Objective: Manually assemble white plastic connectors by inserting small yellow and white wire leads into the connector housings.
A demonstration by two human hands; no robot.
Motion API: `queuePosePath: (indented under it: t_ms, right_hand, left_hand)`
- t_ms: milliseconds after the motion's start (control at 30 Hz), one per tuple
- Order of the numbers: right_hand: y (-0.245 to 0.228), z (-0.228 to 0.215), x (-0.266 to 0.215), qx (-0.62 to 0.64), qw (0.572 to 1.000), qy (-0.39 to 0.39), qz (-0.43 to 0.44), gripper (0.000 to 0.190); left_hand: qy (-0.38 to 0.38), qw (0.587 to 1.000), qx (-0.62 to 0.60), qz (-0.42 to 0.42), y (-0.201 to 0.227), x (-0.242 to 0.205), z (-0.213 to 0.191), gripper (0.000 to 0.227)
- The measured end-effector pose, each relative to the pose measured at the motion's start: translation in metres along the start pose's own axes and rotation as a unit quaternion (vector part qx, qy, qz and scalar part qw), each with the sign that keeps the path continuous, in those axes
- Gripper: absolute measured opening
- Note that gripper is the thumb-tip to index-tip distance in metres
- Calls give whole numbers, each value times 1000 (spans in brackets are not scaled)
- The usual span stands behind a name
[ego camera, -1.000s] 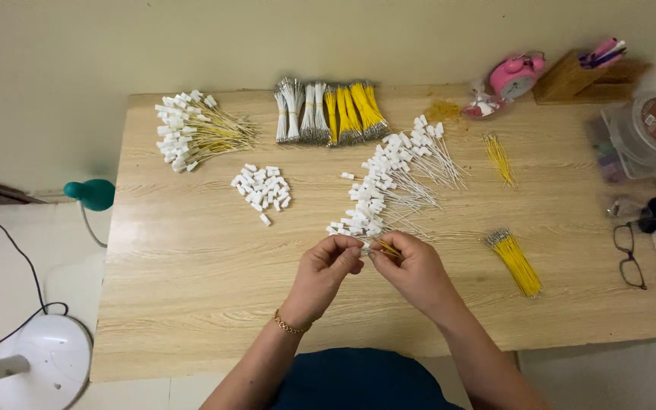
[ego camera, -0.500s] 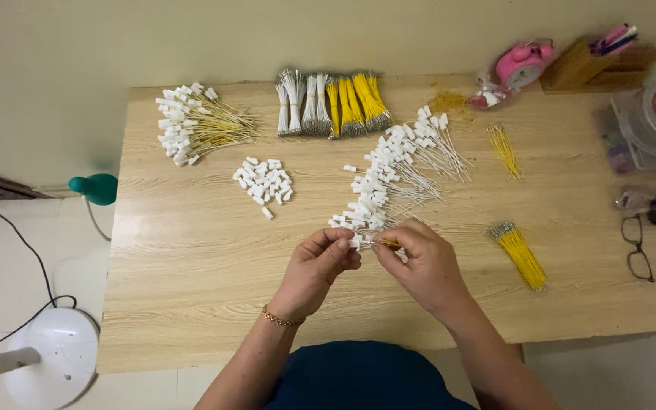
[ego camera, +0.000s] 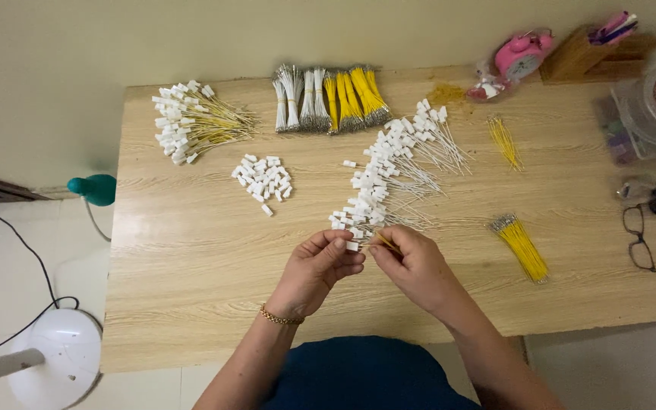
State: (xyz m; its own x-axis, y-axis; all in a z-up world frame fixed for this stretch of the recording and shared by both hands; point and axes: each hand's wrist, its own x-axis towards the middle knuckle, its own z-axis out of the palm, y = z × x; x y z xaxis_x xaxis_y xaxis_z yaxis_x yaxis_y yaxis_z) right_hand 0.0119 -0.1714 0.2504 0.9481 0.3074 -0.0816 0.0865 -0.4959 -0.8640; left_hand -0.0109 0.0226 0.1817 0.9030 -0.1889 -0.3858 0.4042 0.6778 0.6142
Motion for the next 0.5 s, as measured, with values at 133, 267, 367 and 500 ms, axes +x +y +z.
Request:
queuePosePath:
  t_ms: [133, 267, 367, 500]
  right_hand:
    - [5, 6, 3, -23, 1000, -1, -11, 12]
    - [26, 20, 4, -55, 998, 3, -8, 12]
    - [33, 27, 3, -72, 997, -15, -12, 13]
    - [60, 47, 1, -112, 993, -29, 1, 16]
  left_hand:
    - [4, 1000, -4, -9, -5, 0, -2, 21]
    - [26, 999, 22, -10, -8, -1, -4, 18]
    - [44, 998, 32, -20, -14, -2, -11, 17]
    - [72, 996, 30, -49, -36, 0, -34, 17]
